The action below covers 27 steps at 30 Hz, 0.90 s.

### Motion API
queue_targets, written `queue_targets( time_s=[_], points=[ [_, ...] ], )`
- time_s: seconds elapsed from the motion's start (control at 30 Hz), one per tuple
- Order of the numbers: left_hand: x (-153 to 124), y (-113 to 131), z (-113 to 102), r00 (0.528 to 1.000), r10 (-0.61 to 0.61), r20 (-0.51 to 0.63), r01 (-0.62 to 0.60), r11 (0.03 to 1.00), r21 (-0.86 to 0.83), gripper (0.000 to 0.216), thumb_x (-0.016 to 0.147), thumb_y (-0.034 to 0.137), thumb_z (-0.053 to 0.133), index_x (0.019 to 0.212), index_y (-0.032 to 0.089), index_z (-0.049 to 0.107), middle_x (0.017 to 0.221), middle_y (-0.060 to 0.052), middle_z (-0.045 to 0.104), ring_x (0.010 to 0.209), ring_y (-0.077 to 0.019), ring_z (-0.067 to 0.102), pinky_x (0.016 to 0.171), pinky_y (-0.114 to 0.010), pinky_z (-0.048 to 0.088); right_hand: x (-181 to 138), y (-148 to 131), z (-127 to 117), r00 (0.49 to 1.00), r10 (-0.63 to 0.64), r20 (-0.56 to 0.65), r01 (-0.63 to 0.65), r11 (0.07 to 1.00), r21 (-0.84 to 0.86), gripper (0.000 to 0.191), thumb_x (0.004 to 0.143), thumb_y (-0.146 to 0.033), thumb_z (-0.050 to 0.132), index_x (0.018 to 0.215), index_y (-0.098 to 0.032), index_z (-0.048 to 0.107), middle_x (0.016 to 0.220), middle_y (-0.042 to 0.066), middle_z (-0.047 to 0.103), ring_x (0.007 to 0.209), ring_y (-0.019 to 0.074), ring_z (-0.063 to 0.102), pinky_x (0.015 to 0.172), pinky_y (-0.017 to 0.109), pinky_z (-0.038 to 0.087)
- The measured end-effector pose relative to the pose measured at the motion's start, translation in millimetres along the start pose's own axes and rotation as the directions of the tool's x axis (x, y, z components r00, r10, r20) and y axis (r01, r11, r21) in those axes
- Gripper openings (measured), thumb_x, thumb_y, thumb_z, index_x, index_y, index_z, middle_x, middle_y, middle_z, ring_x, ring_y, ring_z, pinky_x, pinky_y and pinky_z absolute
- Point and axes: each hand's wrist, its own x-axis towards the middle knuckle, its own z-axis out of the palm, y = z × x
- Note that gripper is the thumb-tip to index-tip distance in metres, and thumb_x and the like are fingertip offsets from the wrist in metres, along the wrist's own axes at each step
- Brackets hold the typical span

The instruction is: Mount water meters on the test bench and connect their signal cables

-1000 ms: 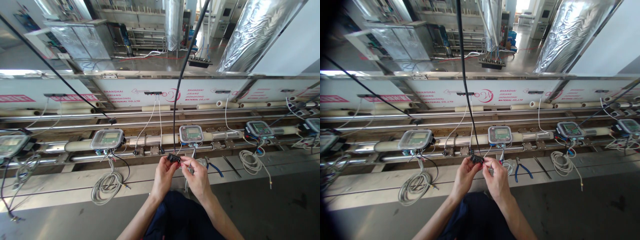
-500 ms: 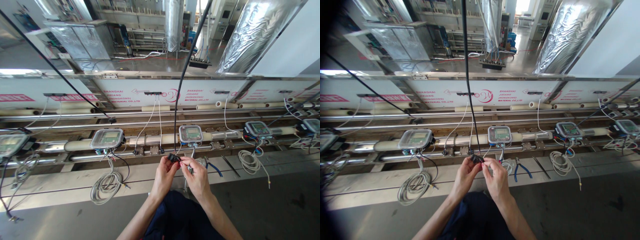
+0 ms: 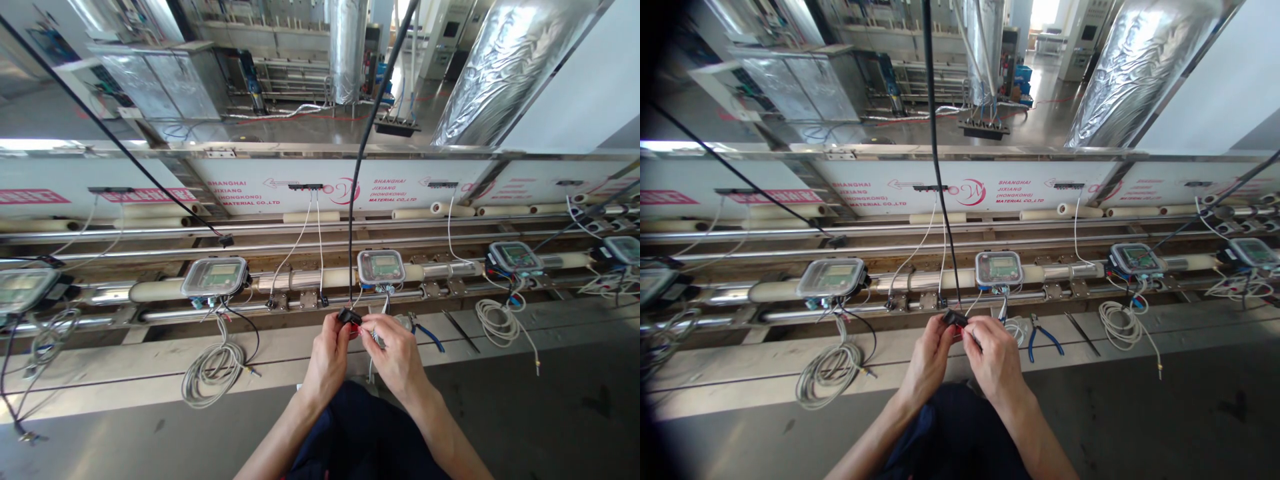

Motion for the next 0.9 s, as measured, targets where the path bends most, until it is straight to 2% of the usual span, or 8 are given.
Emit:
queue_targets(
  time_s=[0.17, 0.4, 0.57, 0.67, 0.8, 0.9],
  points=[
    [0, 2, 2, 1.0, 0.0, -0.002, 0.0, 0.999, -0.045, 0.022, 0.091, 0.035, 0.042, 0.106, 0.02, 0.045, 0.101, -0.008, 0.063, 0.092, -0.0198, 0.062, 0.079, -0.03, 0.05, 0, -1, 0, 1.0, 0.019, -0.003, -0.019, 1.0, 0.011, 0.017, 0.086, -0.017, 0.047, 0.078, -0.021, 0.062, 0.088, 0.005, 0.065, 0.085, 0.0172, 0.061, 0.079, 0.03, 0.049],
    [-4, 18, 3, 1.0, 0.017, -0.02, -0.015, 0.993, 0.117, 0.014, 0.09, 0.03, 0.042, 0.1, 0.02, 0.046, 0.089, -0.005, 0.065, 0.081, -0.0175, 0.063, 0.071, -0.025, 0.047, 0, -2, 0, 1.0, 0.027, 0.002, -0.027, 0.999, -0.016, 0.016, 0.085, -0.017, 0.048, 0.076, -0.02, 0.061, 0.087, 0.005, 0.065, 0.084, 0.0172, 0.061, 0.079, 0.03, 0.049],
    [-4, 17, 3, 1.0, 0.001, -0.012, 0.0, 0.994, 0.106, 0.015, 0.091, 0.031, 0.042, 0.101, 0.02, 0.045, 0.092, -0.005, 0.065, 0.084, -0.0172, 0.063, 0.072, -0.025, 0.048, 0, -2, 0, 1.0, 0.029, 0.003, -0.029, 0.999, -0.033, 0.015, 0.086, -0.018, 0.048, 0.077, -0.02, 0.06, 0.086, 0.005, 0.065, 0.083, 0.0175, 0.061, 0.079, 0.029, 0.048],
    [-3, 10, 5, 1.0, -0.014, -0.012, 0.015, 0.999, 0.037, 0.018, 0.09, 0.033, 0.045, 0.102, 0.02, 0.045, 0.092, -0.004, 0.065, 0.083, -0.0172, 0.063, 0.074, -0.027, 0.05, -3, 0, 1, 0.996, 0.085, -0.002, -0.085, 0.996, -0.033, 0.013, 0.086, -0.023, 0.049, 0.08, -0.021, 0.06, 0.081, 0.005, 0.064, 0.074, 0.0169, 0.061, 0.071, 0.027, 0.049],
    [-3, -4, 6, 0.999, -0.044, 0.006, 0.044, 0.991, -0.129, 0.022, 0.089, 0.035, 0.046, 0.104, 0.019, 0.044, 0.096, -0.005, 0.063, 0.087, -0.0171, 0.063, 0.08, -0.032, 0.052, -11, 6, 7, 0.975, 0.219, 0.025, -0.221, 0.971, 0.093, 0.015, 0.087, -0.033, 0.05, 0.083, -0.022, 0.061, 0.077, 0.003, 0.067, 0.065, 0.0154, 0.062, 0.061, 0.025, 0.048],
    [2, -19, 1, 0.999, -0.045, 0.022, 0.048, 0.986, -0.16, 0.026, 0.087, 0.038, 0.049, 0.105, 0.018, 0.044, 0.099, -0.006, 0.061, 0.087, -0.0181, 0.062, 0.074, -0.032, 0.055, -16, 13, 12, 0.941, 0.322, 0.1, -0.337, 0.896, 0.288, 0.022, 0.087, -0.039, 0.049, 0.085, -0.021, 0.061, 0.071, 0.002, 0.067, 0.064, 0.0154, 0.064, 0.06, 0.024, 0.05]
  ],
)
